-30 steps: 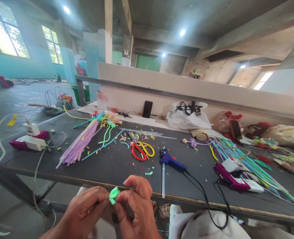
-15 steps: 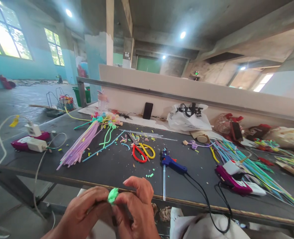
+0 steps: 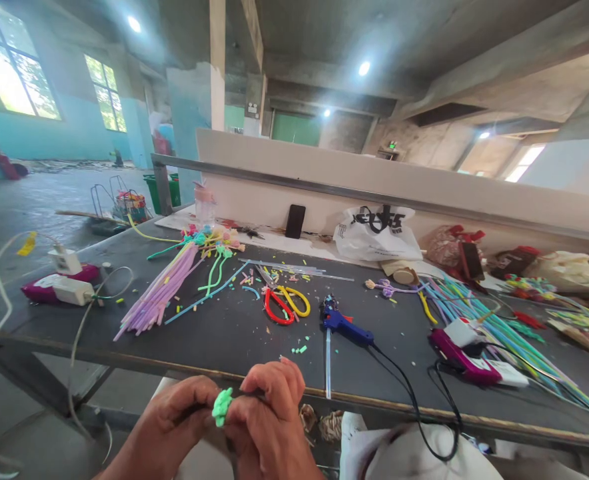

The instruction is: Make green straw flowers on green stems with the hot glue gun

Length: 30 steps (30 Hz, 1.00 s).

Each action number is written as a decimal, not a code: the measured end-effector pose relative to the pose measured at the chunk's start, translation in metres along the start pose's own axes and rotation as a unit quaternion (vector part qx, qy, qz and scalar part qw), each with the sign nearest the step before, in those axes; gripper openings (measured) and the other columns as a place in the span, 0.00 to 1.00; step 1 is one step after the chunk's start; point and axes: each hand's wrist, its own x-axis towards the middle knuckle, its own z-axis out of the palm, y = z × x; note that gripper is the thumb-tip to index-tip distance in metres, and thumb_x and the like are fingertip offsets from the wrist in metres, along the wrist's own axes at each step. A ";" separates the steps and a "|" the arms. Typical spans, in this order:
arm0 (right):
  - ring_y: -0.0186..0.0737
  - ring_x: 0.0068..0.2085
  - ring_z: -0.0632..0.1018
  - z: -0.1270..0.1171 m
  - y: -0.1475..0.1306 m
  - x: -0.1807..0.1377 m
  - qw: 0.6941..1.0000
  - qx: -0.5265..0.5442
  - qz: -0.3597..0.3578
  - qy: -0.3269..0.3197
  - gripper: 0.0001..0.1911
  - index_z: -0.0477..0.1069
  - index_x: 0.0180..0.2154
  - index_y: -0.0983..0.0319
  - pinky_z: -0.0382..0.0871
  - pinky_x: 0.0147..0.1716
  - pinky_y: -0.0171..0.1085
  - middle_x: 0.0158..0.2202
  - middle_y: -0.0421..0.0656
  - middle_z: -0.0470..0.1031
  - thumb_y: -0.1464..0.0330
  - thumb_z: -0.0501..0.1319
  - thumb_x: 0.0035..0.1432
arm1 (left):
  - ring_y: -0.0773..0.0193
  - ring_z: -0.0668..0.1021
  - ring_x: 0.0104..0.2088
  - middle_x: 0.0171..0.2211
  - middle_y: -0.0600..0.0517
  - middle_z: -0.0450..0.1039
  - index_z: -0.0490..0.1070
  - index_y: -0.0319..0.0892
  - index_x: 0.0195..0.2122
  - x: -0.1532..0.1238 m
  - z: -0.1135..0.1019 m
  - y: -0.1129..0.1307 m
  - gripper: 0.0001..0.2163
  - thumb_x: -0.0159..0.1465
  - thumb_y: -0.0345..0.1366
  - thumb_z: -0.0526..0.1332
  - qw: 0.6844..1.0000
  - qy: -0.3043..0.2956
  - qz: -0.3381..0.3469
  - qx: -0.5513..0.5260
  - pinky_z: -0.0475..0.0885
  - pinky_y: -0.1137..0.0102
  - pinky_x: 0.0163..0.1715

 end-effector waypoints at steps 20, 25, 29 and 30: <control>0.40 0.40 0.66 0.001 -0.003 -0.002 1.000 0.000 0.010 0.012 0.08 0.67 0.33 0.59 0.59 0.42 0.41 0.39 0.43 0.61 0.77 0.56 0.54 | 0.70 0.72 0.23 0.23 0.56 0.71 0.72 0.41 0.27 -0.001 -0.002 -0.006 0.03 0.53 0.28 0.61 0.998 0.062 0.015 -0.016 0.68 0.79 0.24; 0.39 0.38 0.66 0.004 -0.002 -0.002 1.000 0.010 -0.002 0.021 0.08 0.65 0.29 0.59 0.56 0.44 0.41 0.37 0.42 0.62 0.79 0.56 0.51 | 0.71 0.71 0.22 0.21 0.57 0.70 0.72 0.41 0.27 -0.002 -0.002 -0.006 0.04 0.53 0.27 0.60 0.998 0.063 0.016 -0.006 0.67 0.80 0.22; 0.40 0.39 0.66 0.008 -0.002 -0.002 1.000 0.012 -0.010 0.011 0.09 0.65 0.30 0.59 0.54 0.46 0.43 0.36 0.41 0.63 0.79 0.55 0.51 | 0.72 0.70 0.21 0.21 0.57 0.69 0.71 0.41 0.25 -0.004 -0.002 -0.006 0.04 0.54 0.26 0.60 0.997 0.067 0.028 -0.004 0.66 0.81 0.21; 0.40 0.39 0.65 0.009 -0.002 -0.002 1.000 0.012 -0.011 0.008 0.10 0.65 0.30 0.59 0.53 0.47 0.43 0.36 0.41 0.63 0.80 0.55 0.51 | 0.72 0.70 0.21 0.20 0.58 0.69 0.71 0.41 0.25 -0.005 -0.002 -0.006 0.04 0.54 0.26 0.60 0.997 0.071 0.031 -0.003 0.66 0.81 0.21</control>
